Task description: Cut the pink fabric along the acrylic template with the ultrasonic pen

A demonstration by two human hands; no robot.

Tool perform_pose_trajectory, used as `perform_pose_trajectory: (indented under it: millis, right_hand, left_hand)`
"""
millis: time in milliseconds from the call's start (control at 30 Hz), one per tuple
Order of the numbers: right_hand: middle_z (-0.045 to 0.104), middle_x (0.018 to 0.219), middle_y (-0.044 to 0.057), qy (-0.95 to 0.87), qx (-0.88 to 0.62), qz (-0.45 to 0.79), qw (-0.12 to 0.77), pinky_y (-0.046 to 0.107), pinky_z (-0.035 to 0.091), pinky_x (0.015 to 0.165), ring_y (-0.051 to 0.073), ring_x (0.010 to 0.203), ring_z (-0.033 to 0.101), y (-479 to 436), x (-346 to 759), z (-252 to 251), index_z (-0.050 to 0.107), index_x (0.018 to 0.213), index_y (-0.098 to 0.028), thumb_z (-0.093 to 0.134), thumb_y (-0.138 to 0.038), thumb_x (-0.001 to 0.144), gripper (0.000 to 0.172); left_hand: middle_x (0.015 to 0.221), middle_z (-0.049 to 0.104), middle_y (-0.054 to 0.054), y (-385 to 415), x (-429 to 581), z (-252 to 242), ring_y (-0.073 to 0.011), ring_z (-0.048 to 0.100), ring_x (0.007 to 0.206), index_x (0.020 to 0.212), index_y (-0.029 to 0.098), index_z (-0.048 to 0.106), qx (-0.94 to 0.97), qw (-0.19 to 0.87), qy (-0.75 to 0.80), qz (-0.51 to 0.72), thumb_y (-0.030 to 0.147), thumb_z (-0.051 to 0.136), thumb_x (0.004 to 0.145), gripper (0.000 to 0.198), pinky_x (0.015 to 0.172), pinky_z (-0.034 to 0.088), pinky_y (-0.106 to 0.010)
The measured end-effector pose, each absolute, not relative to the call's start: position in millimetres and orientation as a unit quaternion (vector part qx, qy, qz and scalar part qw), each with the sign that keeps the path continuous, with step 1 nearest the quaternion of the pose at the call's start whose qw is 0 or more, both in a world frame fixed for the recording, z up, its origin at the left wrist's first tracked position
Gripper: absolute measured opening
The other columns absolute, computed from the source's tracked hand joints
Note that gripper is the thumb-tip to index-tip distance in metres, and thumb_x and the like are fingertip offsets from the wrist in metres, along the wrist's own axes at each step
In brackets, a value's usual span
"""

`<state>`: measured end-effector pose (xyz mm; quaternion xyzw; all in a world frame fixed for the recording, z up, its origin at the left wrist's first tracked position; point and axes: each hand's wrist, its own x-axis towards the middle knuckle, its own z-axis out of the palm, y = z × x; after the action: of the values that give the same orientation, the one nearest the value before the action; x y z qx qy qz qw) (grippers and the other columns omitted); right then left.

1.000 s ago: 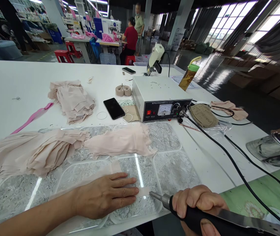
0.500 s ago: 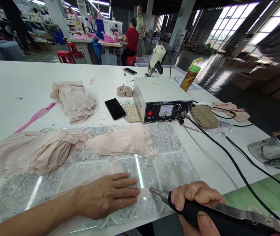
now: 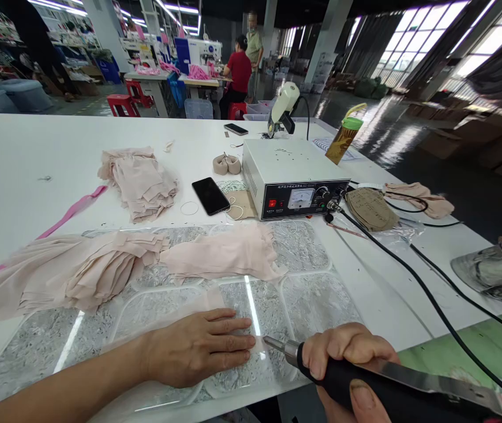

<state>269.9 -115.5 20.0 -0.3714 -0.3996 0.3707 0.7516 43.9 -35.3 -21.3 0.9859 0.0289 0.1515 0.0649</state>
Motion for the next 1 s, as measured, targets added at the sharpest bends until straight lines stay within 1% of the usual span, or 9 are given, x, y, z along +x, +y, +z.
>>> perform_pose_trajectory:
  millis: [133, 467, 600, 767, 867, 1000]
  right_hand:
    - [0.044, 0.075, -0.002, -0.414, -0.365, 0.381, 0.742, 0.031, 0.050, 0.051, 0.010, 0.054, 0.053, -115, 264, 20, 0.052, 0.078, -0.020, 0.059, -0.032, 0.082, 0.014]
    - [0.043, 0.075, -0.002, -0.416, -0.356, 0.389, 0.740, 0.032, 0.049, 0.051, 0.011, 0.054, 0.052, -114, 261, 13, 0.052, 0.078, -0.021, 0.059, -0.030, 0.083, 0.012]
    - [0.045, 0.074, -0.003, -0.440, -0.348, 0.385, 0.733, 0.032, 0.049, 0.052, 0.011, 0.054, 0.053, -112, 263, 13, 0.054, 0.082, -0.022, 0.058, -0.029, 0.084, 0.009]
    - [0.045, 0.076, -0.002, -0.424, -0.354, 0.390, 0.737, 0.031, 0.050, 0.053, 0.011, 0.055, 0.052, -119, 270, 12, 0.054, 0.083, -0.022, 0.059, -0.031, 0.083, 0.010]
    - [0.043, 0.074, -0.002, -0.412, -0.363, 0.406, 0.730, 0.032, 0.049, 0.052, 0.012, 0.056, 0.051, -128, 273, 12, 0.053, 0.081, -0.022, 0.059, -0.033, 0.082, 0.012]
    - [0.043, 0.073, -0.002, -0.419, -0.370, 0.397, 0.727, 0.031, 0.049, 0.050, 0.012, 0.053, 0.051, -130, 272, 14, 0.054, 0.081, -0.022, 0.058, -0.033, 0.083, 0.011]
  left_hand:
    - [0.135, 0.056, -0.003, -35, 44, -20, -0.0232, 0.046, 0.128, 0.118, 0.013, 0.060, 0.986, 0.060, 0.025, 0.153, 0.018, 0.035, 0.100, 0.031, 0.111, 0.032, -0.038]
    - [0.133, 0.057, -0.002, -35, 45, -20, -0.0222, 0.047, 0.127, 0.118, 0.013, 0.061, 0.985, 0.057, 0.027, 0.162, 0.018, 0.035, 0.101, 0.032, 0.110, 0.033, -0.037]
    - [0.133, 0.057, -0.003, -35, 45, -20, -0.0225, 0.047, 0.127, 0.117, 0.013, 0.061, 0.984, 0.062, 0.023, 0.165, 0.017, 0.034, 0.101, 0.032, 0.110, 0.033, -0.038]
    - [0.135, 0.056, -0.003, -35, 45, -21, -0.0225, 0.046, 0.129, 0.118, 0.013, 0.061, 0.985, 0.060, 0.023, 0.160, 0.018, 0.036, 0.100, 0.031, 0.110, 0.033, -0.038]
    - [0.136, 0.055, -0.003, -35, 44, -23, -0.0220, 0.045, 0.130, 0.119, 0.013, 0.061, 0.985, 0.060, 0.022, 0.160, 0.018, 0.037, 0.100, 0.031, 0.111, 0.034, -0.039]
    - [0.135, 0.055, -0.002, -35, 44, -22, -0.0215, 0.045, 0.130, 0.119, 0.014, 0.061, 0.986, 0.055, 0.026, 0.155, 0.017, 0.035, 0.100, 0.032, 0.112, 0.031, -0.038]
